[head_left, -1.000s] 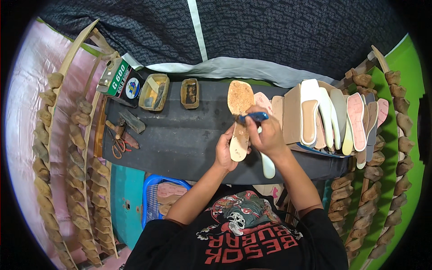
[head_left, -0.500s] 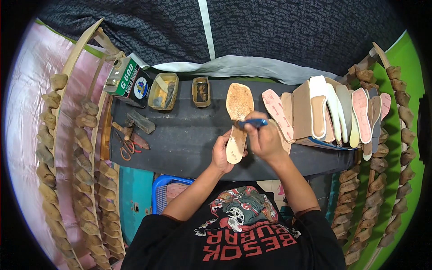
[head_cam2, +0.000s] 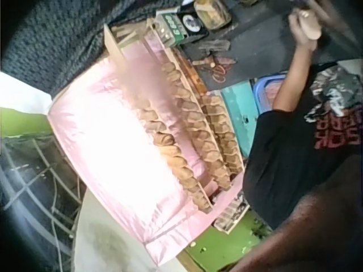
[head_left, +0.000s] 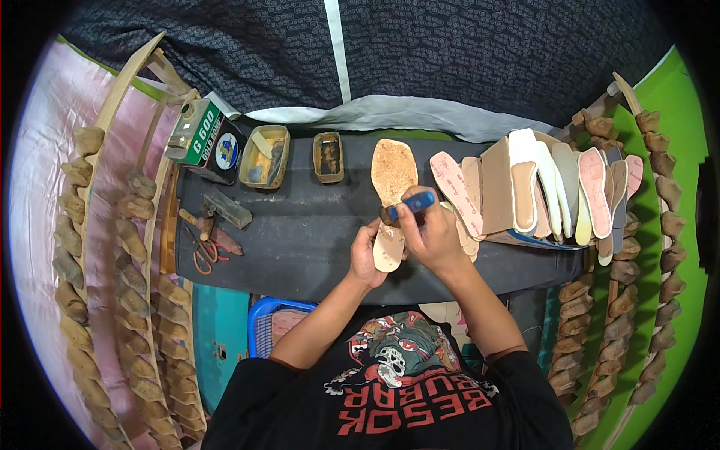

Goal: The person is applying glue to shoe soles using a small brush.

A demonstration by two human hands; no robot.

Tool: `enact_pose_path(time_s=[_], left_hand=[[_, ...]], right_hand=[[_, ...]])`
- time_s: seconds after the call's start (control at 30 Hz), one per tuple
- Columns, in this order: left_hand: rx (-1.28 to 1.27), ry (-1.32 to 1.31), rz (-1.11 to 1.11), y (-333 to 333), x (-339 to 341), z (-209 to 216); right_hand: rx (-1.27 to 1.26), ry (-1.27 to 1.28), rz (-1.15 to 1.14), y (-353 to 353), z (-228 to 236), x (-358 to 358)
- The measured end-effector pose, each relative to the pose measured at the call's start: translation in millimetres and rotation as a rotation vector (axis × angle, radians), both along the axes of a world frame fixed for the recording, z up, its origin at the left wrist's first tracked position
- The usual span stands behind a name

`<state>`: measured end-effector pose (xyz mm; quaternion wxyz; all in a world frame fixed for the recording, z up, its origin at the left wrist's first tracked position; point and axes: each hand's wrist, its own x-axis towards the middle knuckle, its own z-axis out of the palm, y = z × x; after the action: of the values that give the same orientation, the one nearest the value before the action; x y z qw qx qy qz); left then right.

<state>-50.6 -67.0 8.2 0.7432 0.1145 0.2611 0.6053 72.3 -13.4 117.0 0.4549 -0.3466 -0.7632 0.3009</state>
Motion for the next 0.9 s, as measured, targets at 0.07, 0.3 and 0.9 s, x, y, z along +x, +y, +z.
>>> enact_pose_path(time_s=[0.07, 0.3, 0.9], left_hand=[[0.005, 0.030, 0.007, -0.1, 1.9, -6.0], [-0.006, -0.025, -0.045, -5.4, 18.2, 9.4], [0.086, 0.048, -0.047, -2.6, 4.7, 1.9]], right_hand=[[0.029, -0.029, 0.009, -0.6, -2.1, 4.4], [0.040, 0.068, -0.115, 20.5, -11.2, 16.1], [0.204, 0.042, 0.011, 1.2, -9.9, 19.2]])
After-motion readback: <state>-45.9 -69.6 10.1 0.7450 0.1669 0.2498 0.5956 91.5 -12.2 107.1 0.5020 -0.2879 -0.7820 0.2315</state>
